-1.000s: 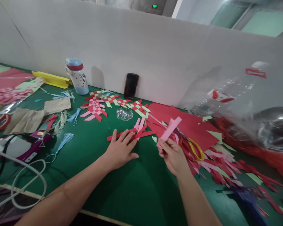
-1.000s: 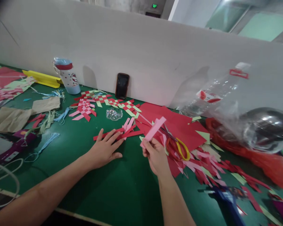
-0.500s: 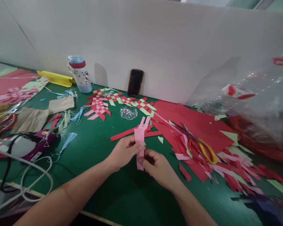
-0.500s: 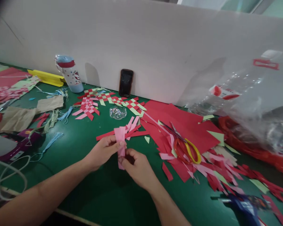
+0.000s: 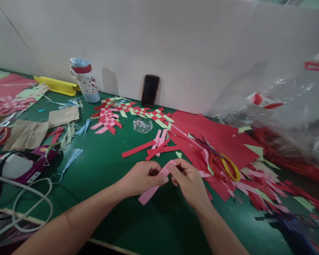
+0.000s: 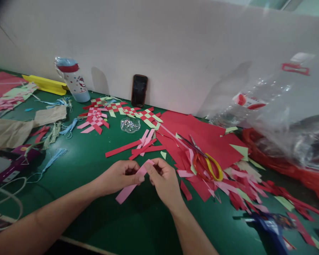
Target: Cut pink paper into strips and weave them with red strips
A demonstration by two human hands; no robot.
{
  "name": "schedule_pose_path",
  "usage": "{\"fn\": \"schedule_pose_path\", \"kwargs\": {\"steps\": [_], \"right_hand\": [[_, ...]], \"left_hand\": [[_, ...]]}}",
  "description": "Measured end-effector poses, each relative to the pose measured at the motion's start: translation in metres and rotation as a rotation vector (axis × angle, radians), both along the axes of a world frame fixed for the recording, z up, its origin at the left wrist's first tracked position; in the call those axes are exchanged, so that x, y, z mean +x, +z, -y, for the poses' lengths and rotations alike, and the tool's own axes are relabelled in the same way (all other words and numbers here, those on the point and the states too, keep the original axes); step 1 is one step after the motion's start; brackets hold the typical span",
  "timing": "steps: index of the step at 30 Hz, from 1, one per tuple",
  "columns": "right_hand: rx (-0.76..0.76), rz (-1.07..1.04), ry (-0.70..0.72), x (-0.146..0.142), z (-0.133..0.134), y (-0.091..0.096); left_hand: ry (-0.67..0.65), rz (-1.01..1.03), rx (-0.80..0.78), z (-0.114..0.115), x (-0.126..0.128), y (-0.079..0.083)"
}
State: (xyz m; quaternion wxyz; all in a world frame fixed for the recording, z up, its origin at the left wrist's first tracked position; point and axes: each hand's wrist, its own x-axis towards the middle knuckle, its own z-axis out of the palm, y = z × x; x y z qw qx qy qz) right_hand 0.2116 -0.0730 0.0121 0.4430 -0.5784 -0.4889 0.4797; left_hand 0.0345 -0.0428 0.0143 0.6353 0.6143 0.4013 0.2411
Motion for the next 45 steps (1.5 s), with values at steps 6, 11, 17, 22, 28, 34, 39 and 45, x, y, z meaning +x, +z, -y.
{"fn": "schedule_pose_path", "kwargs": {"steps": [6, 11, 17, 22, 28, 34, 39, 45], "right_hand": [[0.008, 0.014, 0.036, 0.001, 0.001, -0.002], [0.007, 0.011, 0.009, 0.001, 0.003, -0.003], [0.019, 0.046, 0.003, 0.002, 0.002, -0.004], [0.018, 0.054, 0.001, 0.002, 0.002, -0.003], [0.061, 0.047, -0.016, 0.002, 0.001, -0.001], [0.149, 0.086, -0.137, 0.008, -0.001, 0.001], [0.24, -0.058, -0.323, 0.024, -0.007, -0.008], [0.32, -0.158, -0.44, 0.036, -0.015, -0.005]], "left_hand": [[-0.029, 0.058, -0.093, 0.001, 0.0, 0.002], [-0.02, 0.05, -0.108, 0.001, 0.001, 0.001], [-0.028, 0.04, -0.095, 0.002, 0.001, 0.003], [-0.025, 0.02, -0.075, 0.003, 0.001, 0.003], [-0.028, 0.007, -0.067, 0.003, 0.002, 0.003], [-0.048, 0.011, -0.115, 0.003, 0.001, 0.003], [-0.048, 0.023, -0.162, 0.002, 0.0, 0.001], [0.001, 0.043, -0.179, -0.002, -0.001, -0.002]]}}
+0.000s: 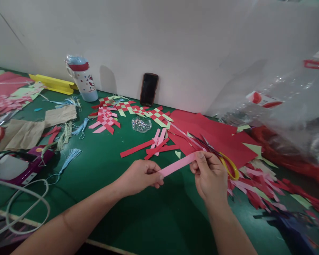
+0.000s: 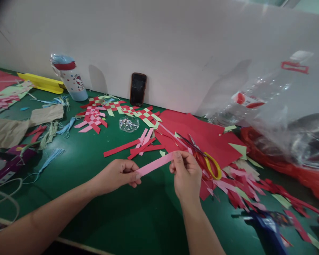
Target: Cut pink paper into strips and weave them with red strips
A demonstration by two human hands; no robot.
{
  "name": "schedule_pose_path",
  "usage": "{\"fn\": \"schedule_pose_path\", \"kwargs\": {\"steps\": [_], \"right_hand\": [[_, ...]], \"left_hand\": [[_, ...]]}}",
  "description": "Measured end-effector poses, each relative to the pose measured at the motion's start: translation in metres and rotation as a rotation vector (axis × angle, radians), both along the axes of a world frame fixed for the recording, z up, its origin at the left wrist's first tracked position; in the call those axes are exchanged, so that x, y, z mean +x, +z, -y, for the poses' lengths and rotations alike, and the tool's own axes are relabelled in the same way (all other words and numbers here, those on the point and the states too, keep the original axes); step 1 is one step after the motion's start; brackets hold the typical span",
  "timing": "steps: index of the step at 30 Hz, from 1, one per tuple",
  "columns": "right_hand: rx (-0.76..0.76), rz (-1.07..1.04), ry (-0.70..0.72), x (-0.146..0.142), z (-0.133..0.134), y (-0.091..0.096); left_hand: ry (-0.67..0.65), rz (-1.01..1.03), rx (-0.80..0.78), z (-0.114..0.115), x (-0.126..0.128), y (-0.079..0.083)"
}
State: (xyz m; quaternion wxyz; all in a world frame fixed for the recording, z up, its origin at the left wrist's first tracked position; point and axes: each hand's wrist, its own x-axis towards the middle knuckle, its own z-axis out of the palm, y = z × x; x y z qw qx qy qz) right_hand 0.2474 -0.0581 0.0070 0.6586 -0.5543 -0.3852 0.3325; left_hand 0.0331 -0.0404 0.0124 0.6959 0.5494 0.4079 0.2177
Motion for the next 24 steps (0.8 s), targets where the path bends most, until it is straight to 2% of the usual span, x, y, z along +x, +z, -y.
{"fn": "schedule_pose_path", "kwargs": {"steps": [8, 13, 24], "right_hand": [[0.011, -0.064, -0.022, 0.002, -0.001, 0.002], [-0.003, -0.094, -0.009, 0.001, -0.002, 0.002], [-0.2, -0.068, 0.202, 0.017, 0.001, 0.009]], "left_hand": [[0.137, 0.079, 0.002, -0.008, -0.005, -0.001], [0.153, 0.092, 0.015, -0.01, -0.007, -0.001], [0.11, 0.008, 0.083, -0.021, -0.025, 0.007]]}}
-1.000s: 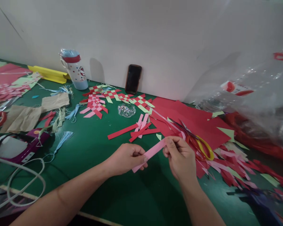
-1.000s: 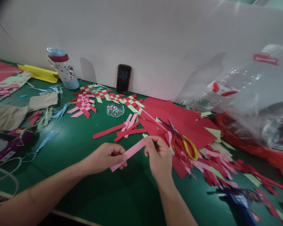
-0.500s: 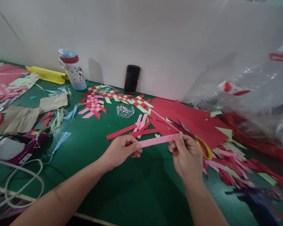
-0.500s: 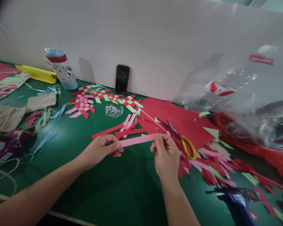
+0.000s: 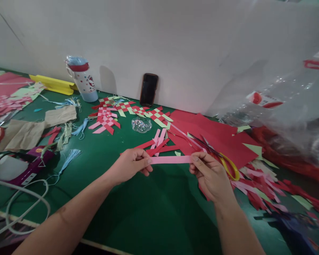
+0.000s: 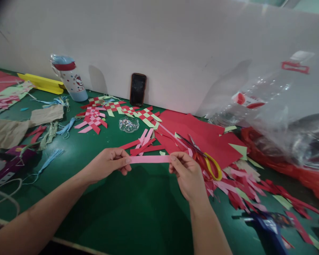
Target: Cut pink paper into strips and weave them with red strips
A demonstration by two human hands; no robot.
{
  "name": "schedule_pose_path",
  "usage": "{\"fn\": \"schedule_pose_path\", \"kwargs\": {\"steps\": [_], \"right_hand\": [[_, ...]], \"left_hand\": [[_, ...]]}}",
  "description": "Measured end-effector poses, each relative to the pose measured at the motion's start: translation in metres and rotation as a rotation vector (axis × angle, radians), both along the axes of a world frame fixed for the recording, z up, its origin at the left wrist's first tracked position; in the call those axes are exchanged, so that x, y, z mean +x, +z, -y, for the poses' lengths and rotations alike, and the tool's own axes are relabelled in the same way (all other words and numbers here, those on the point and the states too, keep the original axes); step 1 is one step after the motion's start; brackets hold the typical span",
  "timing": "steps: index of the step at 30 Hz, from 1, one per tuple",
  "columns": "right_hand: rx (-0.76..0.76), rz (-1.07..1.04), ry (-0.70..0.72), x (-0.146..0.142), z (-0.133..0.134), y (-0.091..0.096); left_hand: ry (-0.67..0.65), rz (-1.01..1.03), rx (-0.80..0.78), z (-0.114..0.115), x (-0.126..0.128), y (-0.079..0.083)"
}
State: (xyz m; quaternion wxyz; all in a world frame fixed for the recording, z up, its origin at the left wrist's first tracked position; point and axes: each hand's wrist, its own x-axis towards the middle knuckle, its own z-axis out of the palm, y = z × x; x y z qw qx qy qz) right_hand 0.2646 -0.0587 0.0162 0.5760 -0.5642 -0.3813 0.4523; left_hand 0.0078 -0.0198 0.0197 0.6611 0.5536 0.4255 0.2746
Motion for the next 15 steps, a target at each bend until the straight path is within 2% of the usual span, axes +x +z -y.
{"fn": "schedule_pose_path", "kwargs": {"steps": [15], "right_hand": [[-0.124, 0.225, 0.205, 0.0067, 0.0024, 0.0037]], "left_hand": [[0.212, -0.017, 0.199, -0.0078, -0.0077, -0.0031]]}}
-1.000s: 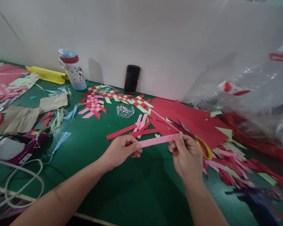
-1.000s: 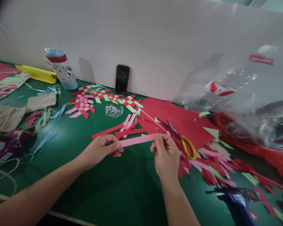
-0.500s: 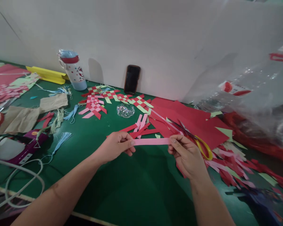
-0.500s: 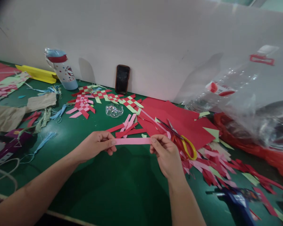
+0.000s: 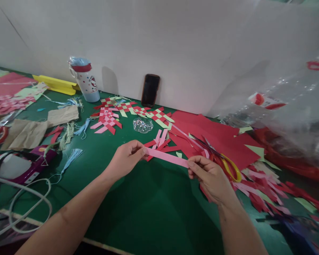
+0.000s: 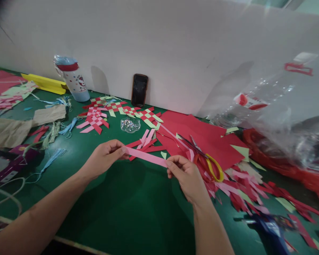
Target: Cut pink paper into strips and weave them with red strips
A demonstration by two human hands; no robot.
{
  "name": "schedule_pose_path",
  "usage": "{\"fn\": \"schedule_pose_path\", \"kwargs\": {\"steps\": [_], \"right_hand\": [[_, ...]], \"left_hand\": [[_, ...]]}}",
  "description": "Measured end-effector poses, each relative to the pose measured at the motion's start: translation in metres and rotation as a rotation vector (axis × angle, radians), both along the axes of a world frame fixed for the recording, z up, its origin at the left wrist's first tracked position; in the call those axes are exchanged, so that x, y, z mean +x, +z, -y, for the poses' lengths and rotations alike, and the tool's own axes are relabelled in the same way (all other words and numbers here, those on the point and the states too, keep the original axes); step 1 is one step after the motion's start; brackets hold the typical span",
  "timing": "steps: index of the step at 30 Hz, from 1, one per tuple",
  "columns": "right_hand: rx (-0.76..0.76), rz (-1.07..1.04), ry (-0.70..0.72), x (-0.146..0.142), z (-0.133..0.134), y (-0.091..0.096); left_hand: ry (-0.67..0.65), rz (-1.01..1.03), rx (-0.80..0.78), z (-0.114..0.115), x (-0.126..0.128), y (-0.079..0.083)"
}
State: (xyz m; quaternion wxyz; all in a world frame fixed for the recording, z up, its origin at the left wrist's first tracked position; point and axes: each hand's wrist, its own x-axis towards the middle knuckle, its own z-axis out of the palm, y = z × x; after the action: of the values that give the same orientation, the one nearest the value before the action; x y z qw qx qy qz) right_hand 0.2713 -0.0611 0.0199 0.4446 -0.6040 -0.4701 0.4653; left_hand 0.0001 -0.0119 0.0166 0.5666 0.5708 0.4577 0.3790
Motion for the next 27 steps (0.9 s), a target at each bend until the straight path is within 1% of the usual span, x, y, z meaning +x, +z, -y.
{"fn": "schedule_pose_path", "kwargs": {"steps": [8, 12, 15, 18, 20, 23, 25, 27], "right_hand": [[-0.047, 0.055, 0.088, -0.001, 0.0, -0.004], [-0.053, 0.118, 0.101, -0.001, 0.001, -0.002], [-0.067, 0.119, 0.128, -0.003, 0.001, 0.0], [-0.082, 0.032, 0.133, -0.011, 0.002, 0.001], [-0.082, -0.095, 0.09, -0.021, 0.004, 0.001], [-0.089, -0.286, 0.023, -0.041, 0.007, -0.001], [-0.097, -0.345, 0.014, -0.053, 0.009, -0.003], [-0.097, -0.36, 0.024, -0.061, 0.011, -0.005]], "left_hand": [[-0.001, 0.038, 0.001, -0.001, 0.0, -0.001], [-0.009, 0.044, -0.01, 0.0, 0.0, 0.001], [0.017, 0.068, -0.018, -0.001, 0.001, 0.003], [0.06, 0.141, -0.034, -0.001, 0.002, 0.004], [0.063, 0.21, -0.06, 0.001, 0.005, 0.004], [-0.026, 0.292, -0.129, 0.006, 0.015, 0.001], [-0.1, 0.314, -0.179, 0.011, 0.023, -0.002], [-0.119, 0.33, -0.221, 0.015, 0.03, -0.005]]}}
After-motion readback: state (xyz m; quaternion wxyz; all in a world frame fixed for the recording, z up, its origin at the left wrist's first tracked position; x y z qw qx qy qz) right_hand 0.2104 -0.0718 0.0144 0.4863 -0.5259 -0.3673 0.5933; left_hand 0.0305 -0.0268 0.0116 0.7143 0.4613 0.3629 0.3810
